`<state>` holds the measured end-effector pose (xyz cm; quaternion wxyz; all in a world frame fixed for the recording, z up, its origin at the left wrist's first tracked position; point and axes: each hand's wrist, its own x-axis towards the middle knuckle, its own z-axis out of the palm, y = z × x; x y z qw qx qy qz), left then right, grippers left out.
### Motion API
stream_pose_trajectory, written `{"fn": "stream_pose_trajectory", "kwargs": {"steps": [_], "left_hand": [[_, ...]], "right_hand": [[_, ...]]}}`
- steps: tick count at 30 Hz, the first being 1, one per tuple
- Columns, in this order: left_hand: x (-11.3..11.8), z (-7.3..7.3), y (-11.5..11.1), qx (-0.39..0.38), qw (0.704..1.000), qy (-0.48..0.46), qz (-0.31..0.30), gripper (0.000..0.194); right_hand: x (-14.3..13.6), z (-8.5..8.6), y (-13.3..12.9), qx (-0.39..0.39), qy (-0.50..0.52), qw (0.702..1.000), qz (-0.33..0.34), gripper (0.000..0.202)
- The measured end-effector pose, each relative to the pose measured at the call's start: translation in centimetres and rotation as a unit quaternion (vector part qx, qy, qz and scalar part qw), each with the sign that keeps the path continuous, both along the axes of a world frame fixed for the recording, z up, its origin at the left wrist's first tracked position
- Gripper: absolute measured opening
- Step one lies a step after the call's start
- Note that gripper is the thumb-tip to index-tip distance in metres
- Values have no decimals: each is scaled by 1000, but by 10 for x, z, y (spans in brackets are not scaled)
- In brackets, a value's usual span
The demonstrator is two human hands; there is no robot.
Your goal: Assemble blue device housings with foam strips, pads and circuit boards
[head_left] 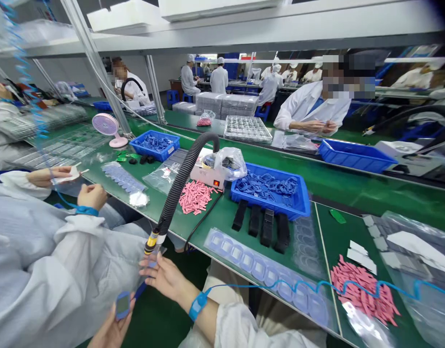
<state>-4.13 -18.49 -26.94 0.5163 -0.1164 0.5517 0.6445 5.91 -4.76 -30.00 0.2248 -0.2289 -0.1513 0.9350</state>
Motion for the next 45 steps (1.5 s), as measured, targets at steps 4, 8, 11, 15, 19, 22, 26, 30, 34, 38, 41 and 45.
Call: {"fn": "stream_pose_trajectory", "kwargs": {"steps": [4,8,11,15,19,22,26,30,34,38,41,45], "left_hand": [[-5,1,-2,4,999,11,34,64],[7,0,33,9,1000,22,3,56],[18,-1,61,11,1000,18,-22,48],[42,5,79,14,999,13,-41,42],[93,29,76,14,996,-7,-83,33],[147,59,73,44,984,-63,-160,25],[215,103,82,141,932,-212,-258,20],[264,137,103,182,898,-275,-291,20],[298,160,118,159,898,-274,-306,26],[318,174,120,128,901,-274,-312,31],[326,177,119,133,898,-280,-313,33],[332,175,115,155,899,-272,-305,29]], "right_hand": [[-5,-2,-13,-11,-22,999,48,34],[23,-14,-35,-21,-65,994,80,33],[64,-13,-48,-20,-72,994,82,39],[127,13,-55,-14,-54,998,17,55],[187,65,-48,15,-17,995,-96,47],[231,103,-37,36,10,983,-179,42],[281,137,-27,41,33,965,-257,35],[313,158,-26,47,70,943,-323,30],[328,171,-27,45,104,927,-357,28],[338,176,-28,39,120,916,-380,25],[345,178,-29,41,118,916,-381,24],[350,178,-32,42,70,919,-387,25]]}}
